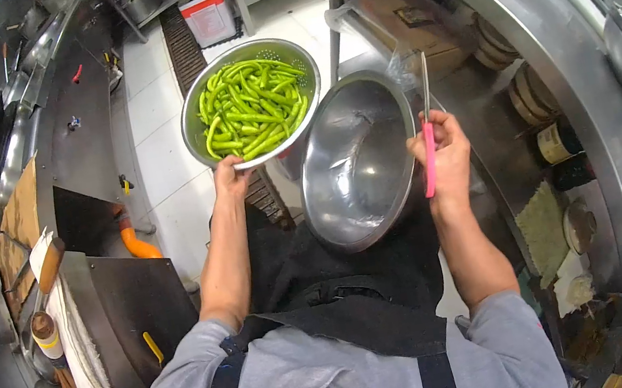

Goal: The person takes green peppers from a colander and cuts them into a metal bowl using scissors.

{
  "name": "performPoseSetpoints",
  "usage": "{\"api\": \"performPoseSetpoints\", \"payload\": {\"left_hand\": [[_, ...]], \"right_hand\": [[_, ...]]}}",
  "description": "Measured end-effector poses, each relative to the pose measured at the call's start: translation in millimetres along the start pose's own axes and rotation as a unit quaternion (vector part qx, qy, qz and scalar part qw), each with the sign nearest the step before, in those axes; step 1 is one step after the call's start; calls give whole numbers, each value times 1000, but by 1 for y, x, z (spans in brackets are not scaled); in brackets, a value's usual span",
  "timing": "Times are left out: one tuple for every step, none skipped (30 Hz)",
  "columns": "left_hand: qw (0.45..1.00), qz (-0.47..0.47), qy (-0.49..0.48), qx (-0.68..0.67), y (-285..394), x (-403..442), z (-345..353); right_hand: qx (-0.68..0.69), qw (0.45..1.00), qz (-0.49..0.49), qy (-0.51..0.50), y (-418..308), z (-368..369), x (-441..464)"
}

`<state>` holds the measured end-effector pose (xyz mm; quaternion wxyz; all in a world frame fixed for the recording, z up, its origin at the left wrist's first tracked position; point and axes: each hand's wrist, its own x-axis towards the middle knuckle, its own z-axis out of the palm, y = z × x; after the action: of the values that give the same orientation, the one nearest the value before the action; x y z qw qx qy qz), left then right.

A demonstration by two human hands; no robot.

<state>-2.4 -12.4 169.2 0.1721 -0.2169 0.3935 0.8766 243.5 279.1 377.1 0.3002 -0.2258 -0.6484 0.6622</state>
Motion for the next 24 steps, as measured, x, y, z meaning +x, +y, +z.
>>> {"api": "performPoseSetpoints", "payload": {"left_hand": [[1000, -2, -7, -15, 3, -7, -17], [999, -4, -14, -32, 7, -15, -34], [1000, -8, -3, -24, 14, -26, -46], [1000, -12, 10, -17, 21, -35, -59], [1000, 1, 17, -21, 25, -37, -73], [999, 6, 25, -21, 33, -47, -73], [998, 33, 45, -16, 43, -63, -70], [996, 60, 66, -10, 50, -76, -70], [993, 74, 79, -36, 56, -76, -77], [994, 91, 37, -54, 63, -72, -87], [989, 129, 38, -62, 69, -70, -92], [987, 145, 60, -41, 75, -70, -99], [989, 128, 49, -50, 83, -74, -96], [987, 137, 77, -38, 87, -90, -83], [986, 145, 72, -33, 85, -103, -86], [985, 158, 59, -33, 81, -109, -84], [983, 169, 58, -43, 79, -112, -80], [981, 177, 61, -40, 73, -119, -77], [980, 187, 62, -35, 73, -122, -77], [982, 183, 43, -34, 72, -118, -85], [981, 186, 34, -39, 70, -123, -83], [981, 187, 22, -38, 69, -128, -80], [980, 194, 16, -37, 68, -133, -73], [980, 194, 8, -41, 68, -132, -71]], "right_hand": [[1, 1000, -2, -4, -1, 3, 6], [-10, 1000, 3, -11, -3, 7, 13], [-14, 1000, -9, -17, -3, 11, 21], [-19, 999, -21, -25, -3, 15, 28], [-34, 999, -23, -27, -4, 19, 36], [2, 999, -39, -36, 0, 23, 45], [-4, 998, -53, -31, 1, 29, 54], [-8, 997, -66, -27, 2, 36, 63], [17, 996, -89, -25, 6, 45, 72], [42, 993, -108, -22, 12, 54, 81], [53, 992, -111, -19, 18, 66, 90], [61, 992, -108, -17, 29, 77, 95], [64, 994, -88, -5, 48, 88, 101], [70, 994, -84, 7, 66, 101, 113], [71, 995, -64, 17, 90, 105, 115], [27, 996, -78, 36, 118, 108, 121], [41, 995, -78, 51, 141, 112, 122], [55, 994, -73, 65, 156, 112, 121], [86, 994, -23, 58, 159, 110, 118], [117, 991, 30, 52, 163, 106, 112], [126, 990, 30, 48, 179, 100, 110], [98, 994, 45, 36, 203, 94, 108], [68, 996, 57, 24, 220, 87, 110], [77, 995, 55, 26, 229, 80, 111]]}}
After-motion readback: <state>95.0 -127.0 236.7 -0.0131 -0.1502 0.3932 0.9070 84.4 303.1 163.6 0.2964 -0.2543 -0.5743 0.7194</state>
